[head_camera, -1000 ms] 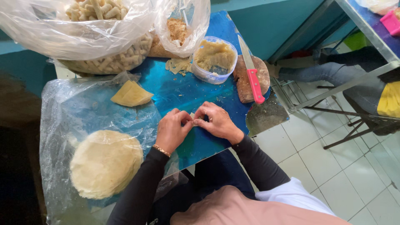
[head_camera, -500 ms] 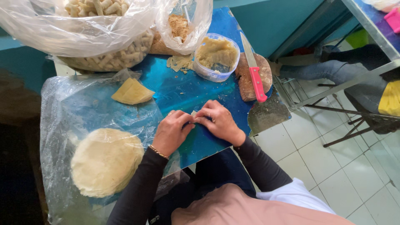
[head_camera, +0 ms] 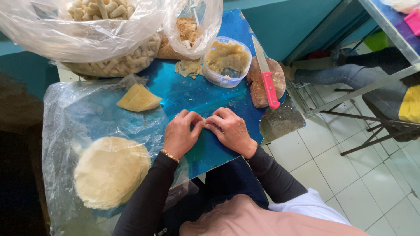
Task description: The person sits at a small blue table and folds stuffed pastry triangles. They take a triangular dough wrapper, place filling from a plastic container onto it with their fingers, fold the wrapper over and pinch the edges closed, then place the finished pastry into a large plastic bag holding a pile of completed pastries.
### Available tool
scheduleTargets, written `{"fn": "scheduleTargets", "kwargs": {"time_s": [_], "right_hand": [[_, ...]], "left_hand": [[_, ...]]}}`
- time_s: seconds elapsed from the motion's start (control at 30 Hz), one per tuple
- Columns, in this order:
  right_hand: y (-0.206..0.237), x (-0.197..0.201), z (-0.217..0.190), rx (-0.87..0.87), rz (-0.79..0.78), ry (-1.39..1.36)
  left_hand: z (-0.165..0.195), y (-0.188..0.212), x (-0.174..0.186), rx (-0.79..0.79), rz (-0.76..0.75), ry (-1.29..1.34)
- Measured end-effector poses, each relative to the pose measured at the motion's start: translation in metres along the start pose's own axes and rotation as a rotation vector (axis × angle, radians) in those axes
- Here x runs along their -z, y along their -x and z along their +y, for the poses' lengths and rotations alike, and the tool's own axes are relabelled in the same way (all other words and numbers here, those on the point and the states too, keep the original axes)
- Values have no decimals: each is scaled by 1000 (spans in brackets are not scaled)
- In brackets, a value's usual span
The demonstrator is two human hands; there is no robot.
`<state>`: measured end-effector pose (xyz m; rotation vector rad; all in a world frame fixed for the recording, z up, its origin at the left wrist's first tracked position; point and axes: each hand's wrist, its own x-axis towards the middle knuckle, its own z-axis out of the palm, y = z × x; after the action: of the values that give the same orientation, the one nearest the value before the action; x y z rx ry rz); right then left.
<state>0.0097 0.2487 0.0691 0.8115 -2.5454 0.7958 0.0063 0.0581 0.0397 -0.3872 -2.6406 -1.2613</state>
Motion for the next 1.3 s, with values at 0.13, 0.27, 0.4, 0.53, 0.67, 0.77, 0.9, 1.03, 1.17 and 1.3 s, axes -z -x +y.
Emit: {"fn": "scheduleTargets", "kwargs": {"time_s": [0.13, 0.27, 0.4, 0.53, 0.67, 0.77, 0.9, 1.03, 1.17, 1.3], "right_hand": [[-1, 1, -1, 35, 25, 61], [5, -1, -7, 84, 81, 137], [4, -5, -2, 52, 54, 131], [-4, -5, 6, 48, 38, 117], [-1, -8, -7, 102, 76, 187], [0, -9, -15, 138, 70, 251], [-14, -9, -3, 171, 4, 211], [-43, -4, 9, 206, -177, 140], [-92, 20, 3, 154, -279, -37], [-144, 49, -12, 61, 50, -273]], "left_hand": [[-2, 4, 10, -186, -14, 35], [-2, 0, 7, -136, -15, 7], [-3, -3, 3, -101, -13, 15], [-9, -4, 2, -77, -23, 40], [-13, -3, -4, -105, 68, -3], [-12, -3, -4, -110, 119, 4], [-2, -2, 9, -55, 221, 75], [6, 0, 32, -1, 340, 19], [0, -5, 47, 6, 450, -97], [-5, -5, 45, 31, 411, -157]]}}
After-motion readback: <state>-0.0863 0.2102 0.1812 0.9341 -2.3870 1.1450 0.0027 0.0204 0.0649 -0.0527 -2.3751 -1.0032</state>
